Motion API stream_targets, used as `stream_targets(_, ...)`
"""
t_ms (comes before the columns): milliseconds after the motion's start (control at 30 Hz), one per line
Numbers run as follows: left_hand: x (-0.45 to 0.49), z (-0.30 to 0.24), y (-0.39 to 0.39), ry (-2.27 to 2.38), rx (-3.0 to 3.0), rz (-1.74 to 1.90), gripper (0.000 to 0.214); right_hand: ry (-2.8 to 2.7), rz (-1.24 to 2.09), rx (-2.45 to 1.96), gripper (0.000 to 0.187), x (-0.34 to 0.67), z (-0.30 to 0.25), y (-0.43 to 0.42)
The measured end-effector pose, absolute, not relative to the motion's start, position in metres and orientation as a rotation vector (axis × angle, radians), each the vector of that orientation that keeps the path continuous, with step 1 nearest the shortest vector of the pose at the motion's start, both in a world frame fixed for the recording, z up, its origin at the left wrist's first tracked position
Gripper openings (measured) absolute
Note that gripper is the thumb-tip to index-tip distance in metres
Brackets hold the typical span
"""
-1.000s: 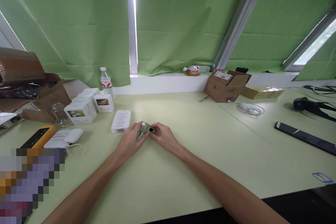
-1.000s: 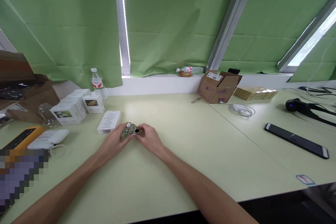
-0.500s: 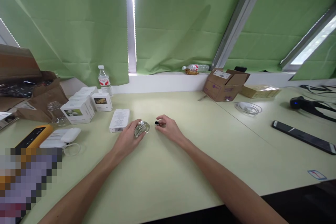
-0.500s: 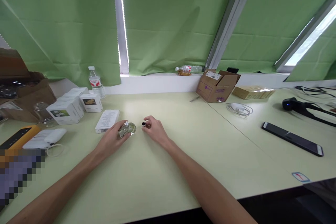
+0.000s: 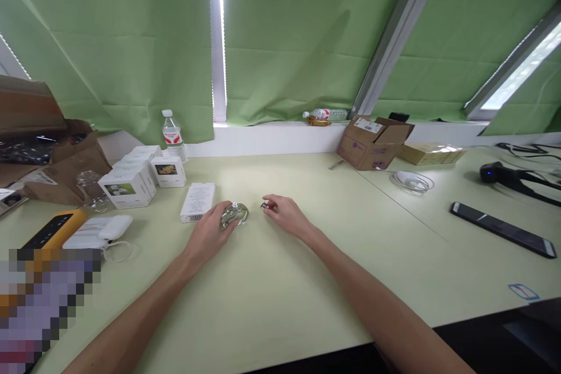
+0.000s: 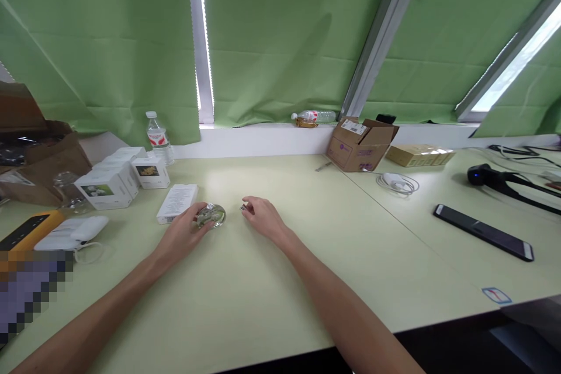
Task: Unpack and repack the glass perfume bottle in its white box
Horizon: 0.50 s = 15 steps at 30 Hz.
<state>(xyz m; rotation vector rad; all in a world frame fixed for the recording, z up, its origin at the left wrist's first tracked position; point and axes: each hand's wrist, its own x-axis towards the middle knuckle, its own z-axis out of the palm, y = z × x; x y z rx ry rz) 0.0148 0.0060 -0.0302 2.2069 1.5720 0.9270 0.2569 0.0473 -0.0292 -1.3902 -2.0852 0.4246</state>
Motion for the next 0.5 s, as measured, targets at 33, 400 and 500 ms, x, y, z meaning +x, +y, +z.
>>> stream_targets(33,0.0146,-0.0305,0.0061,1.572,2.212,0.928,0.037,-2.09,0.419,-1.402,0.028,0.2577,-0.0291,0.0467)
stream_targets(400,0.0126,-0.0316,0.0056,1.59,2.217,0.924,0.038,-2.177,0.304,-1.441,0.012,0.2589,-0.0218,0.0443)
stream_targets(500,0.0127,-0.0319,0.0061,1.585,2.219,0.937,0.039,-2.194,0.281,-1.436,0.018,0.2599,-0.0222,0.0453)
